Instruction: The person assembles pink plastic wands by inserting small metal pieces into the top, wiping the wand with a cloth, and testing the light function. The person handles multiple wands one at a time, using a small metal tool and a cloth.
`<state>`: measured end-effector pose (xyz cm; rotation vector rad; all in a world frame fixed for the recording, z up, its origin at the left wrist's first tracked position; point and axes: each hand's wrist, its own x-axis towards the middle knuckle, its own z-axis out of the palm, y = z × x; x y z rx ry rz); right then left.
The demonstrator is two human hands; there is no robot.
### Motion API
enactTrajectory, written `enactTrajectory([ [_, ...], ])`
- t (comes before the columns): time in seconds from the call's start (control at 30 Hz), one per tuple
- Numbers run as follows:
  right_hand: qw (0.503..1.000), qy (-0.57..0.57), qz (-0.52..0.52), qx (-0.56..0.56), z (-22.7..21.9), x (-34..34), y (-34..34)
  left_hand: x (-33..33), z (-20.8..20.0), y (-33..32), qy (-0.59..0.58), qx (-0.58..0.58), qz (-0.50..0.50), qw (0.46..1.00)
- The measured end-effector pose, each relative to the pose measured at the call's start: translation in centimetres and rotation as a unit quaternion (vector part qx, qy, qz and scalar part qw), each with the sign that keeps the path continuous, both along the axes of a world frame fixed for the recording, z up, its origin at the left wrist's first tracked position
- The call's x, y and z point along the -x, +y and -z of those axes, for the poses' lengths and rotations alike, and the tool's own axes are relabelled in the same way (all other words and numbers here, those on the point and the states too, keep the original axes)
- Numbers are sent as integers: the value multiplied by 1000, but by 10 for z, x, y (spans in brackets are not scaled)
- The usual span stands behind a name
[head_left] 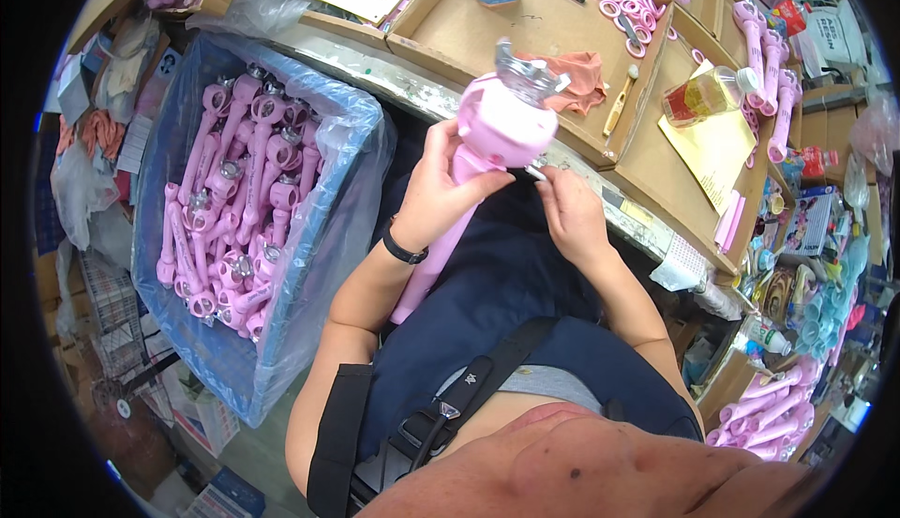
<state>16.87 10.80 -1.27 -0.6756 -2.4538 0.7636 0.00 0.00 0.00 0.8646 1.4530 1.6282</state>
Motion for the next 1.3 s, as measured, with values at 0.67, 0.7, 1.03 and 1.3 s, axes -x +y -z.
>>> enactTrajectory([
  [0.67, 996, 0, 32, 78, -40, 2, -16, 18, 5, 5, -229, 12, 20, 973],
  [0.7, 997, 24, 39, 64, -43, 3, -17, 18, 5, 4, -253, 2, 25, 967],
  [1.03, 996, 78, 33, -40, -42, 10, -17, 12, -3, 1, -253, -11, 54, 966],
  [1.3, 947, 110, 25, 301, -9, 7, -6, 6, -1, 1, -165, -47, 4, 985],
])
